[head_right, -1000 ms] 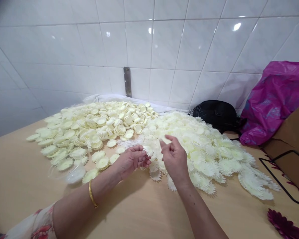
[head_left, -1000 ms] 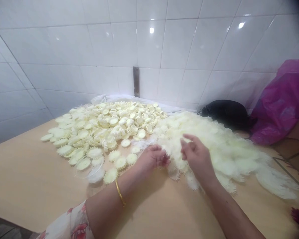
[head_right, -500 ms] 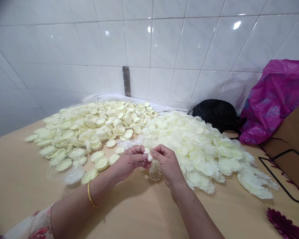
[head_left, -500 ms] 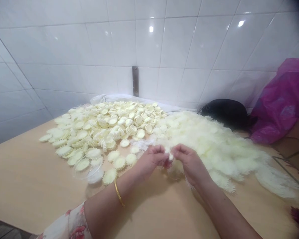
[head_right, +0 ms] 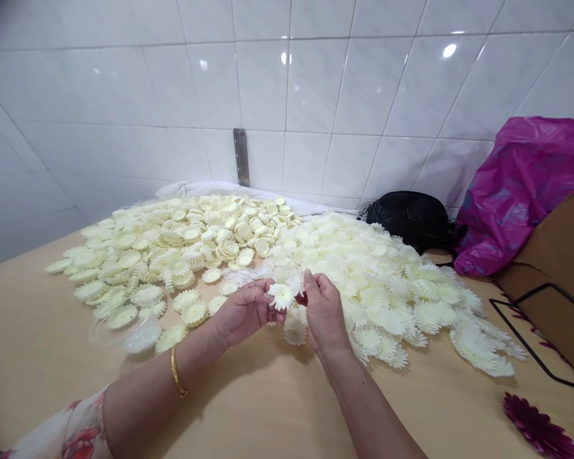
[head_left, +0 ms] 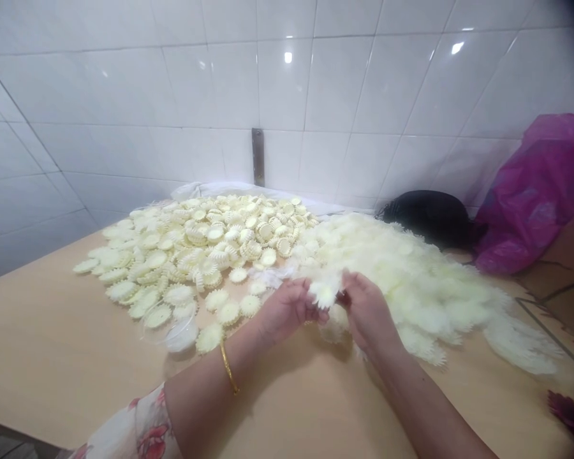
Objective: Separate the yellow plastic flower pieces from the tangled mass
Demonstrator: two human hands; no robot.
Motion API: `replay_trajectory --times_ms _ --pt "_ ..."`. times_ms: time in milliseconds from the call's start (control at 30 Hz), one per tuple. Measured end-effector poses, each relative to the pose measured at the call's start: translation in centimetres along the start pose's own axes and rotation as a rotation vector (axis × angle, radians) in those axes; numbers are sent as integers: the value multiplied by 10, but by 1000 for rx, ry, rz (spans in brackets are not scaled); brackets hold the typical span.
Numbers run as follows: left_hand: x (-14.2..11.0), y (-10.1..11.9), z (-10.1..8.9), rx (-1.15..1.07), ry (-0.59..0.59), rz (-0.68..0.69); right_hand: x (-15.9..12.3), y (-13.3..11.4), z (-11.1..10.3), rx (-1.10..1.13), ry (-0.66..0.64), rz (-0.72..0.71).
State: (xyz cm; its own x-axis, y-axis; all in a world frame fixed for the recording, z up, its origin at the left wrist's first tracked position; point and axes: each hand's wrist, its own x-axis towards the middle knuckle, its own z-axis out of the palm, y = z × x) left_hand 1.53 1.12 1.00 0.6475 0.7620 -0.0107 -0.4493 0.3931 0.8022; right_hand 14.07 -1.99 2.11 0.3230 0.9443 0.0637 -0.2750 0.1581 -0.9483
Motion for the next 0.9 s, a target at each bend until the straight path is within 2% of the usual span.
replay_trajectory --times_ms 100,300,367,500,567,700,900 --pt "-1 0 3 -2 13 18 2 1 0 -57 86 -78" --pt "0 -2 8 -2 79 43 6 8 2 -115 189 -107" --pt "-1 -3 10 -1 89 49 11 8 -3 -100 247 -116" --pt "-5 -3 11 26 119 57 28 0 -23 68 420 -182" --pt "-6 -4 12 47 124 49 34 -5 -32 95 397 -198" --pt "-5 -9 12 8 159 12 40 -8 -41 180 279 -142" --pt "-4 -15 9 9 214 -32 47 -13 -49 304 235 -93"
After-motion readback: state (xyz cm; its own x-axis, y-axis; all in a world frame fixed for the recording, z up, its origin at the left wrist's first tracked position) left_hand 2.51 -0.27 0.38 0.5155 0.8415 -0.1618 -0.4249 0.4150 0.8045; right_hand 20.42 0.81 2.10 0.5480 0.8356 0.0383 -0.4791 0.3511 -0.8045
